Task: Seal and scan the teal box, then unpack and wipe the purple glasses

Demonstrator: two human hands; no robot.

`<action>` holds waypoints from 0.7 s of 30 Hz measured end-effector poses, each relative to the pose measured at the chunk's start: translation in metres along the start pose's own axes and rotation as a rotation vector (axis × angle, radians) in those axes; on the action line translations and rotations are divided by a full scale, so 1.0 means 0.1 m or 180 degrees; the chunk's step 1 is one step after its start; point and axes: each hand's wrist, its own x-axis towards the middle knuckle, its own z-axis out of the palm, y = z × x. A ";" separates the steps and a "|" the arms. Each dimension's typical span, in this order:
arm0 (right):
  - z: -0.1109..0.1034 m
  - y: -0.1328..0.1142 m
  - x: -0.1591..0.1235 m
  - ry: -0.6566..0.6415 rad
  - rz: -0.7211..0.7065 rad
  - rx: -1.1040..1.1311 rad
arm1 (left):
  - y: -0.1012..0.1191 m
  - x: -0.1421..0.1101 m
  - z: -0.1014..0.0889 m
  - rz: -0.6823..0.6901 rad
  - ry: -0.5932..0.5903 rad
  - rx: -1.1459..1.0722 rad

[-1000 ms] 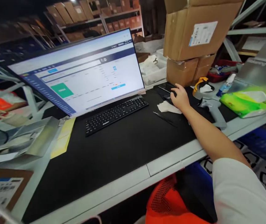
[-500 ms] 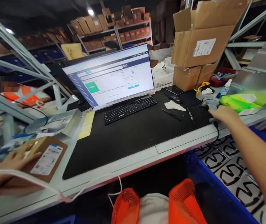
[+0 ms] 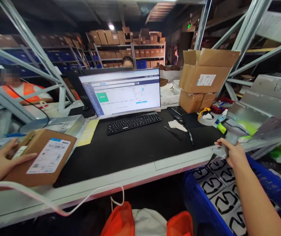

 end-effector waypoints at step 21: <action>1.53 -1.38 -1.33 -0.2777 -0.0430 -0.0350 | 1.98 -0.83 2.75 0.1025 0.0432 -0.2773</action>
